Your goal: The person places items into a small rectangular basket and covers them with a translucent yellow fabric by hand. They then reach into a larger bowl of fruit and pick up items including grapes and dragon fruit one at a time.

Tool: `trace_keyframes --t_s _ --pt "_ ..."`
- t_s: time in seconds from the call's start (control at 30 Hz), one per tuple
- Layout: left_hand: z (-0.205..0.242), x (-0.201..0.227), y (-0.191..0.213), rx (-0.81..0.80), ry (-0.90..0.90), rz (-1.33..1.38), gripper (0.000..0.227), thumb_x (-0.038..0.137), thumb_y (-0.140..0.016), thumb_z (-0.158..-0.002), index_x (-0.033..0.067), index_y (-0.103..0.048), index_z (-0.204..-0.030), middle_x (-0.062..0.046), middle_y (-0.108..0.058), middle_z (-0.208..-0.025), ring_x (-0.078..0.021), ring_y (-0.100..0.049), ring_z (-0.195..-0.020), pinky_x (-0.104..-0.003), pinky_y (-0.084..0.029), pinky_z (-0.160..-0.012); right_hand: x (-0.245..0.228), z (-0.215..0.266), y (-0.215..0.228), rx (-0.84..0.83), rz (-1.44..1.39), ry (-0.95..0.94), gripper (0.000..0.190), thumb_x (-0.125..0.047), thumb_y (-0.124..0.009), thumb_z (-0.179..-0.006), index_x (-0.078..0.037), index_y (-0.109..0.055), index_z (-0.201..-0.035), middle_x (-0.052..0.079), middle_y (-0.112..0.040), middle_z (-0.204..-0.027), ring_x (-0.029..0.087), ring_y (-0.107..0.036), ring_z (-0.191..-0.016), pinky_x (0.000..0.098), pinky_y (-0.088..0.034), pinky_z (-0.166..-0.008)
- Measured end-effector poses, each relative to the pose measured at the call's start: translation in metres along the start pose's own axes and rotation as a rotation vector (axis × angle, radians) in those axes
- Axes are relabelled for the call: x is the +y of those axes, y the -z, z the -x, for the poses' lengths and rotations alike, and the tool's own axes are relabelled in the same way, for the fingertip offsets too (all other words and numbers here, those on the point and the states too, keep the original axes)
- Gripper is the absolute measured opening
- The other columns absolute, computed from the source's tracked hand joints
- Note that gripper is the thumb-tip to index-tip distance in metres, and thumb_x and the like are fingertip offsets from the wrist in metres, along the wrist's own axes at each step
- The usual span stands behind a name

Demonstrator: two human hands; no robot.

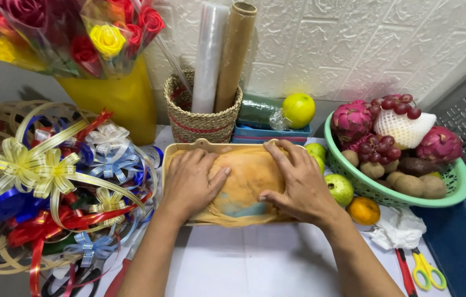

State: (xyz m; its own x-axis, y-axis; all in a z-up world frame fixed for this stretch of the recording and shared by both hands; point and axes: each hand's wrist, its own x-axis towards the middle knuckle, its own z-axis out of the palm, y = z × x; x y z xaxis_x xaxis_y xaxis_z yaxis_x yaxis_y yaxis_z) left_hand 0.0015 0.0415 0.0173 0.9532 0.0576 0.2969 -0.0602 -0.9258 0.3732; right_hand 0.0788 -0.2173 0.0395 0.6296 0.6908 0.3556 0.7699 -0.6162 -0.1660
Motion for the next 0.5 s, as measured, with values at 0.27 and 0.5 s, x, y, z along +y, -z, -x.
trace_keyframes --t_s 0.27,0.5 --pt "0.004 -0.007 -0.002 0.112 -0.079 0.022 0.049 0.057 -0.047 -0.099 0.0159 -0.061 -0.123 -0.013 -0.071 -0.102 -0.0323 -0.068 -0.114 -0.048 -0.045 -0.104 -0.019 0.006 -0.010 -0.052 0.044 0.138 0.123 -0.092 -0.067 -0.063 -0.024 -0.036 -0.160 0.019 -0.036 -0.158 0.048 -0.044 -0.136 0.0647 -0.035 -0.110" --pt "0.005 -0.007 0.027 -0.242 -0.079 0.173 0.093 0.081 -0.054 -0.083 0.0085 -0.052 -0.143 -0.021 -0.061 -0.137 -0.0377 -0.050 -0.140 -0.053 -0.027 -0.122 -0.024 0.005 -0.016 -0.110 0.054 0.043 0.124 -0.079 -0.079 -0.065 -0.026 -0.027 -0.164 0.018 -0.032 -0.159 0.046 -0.039 -0.140 0.0638 -0.033 -0.111"
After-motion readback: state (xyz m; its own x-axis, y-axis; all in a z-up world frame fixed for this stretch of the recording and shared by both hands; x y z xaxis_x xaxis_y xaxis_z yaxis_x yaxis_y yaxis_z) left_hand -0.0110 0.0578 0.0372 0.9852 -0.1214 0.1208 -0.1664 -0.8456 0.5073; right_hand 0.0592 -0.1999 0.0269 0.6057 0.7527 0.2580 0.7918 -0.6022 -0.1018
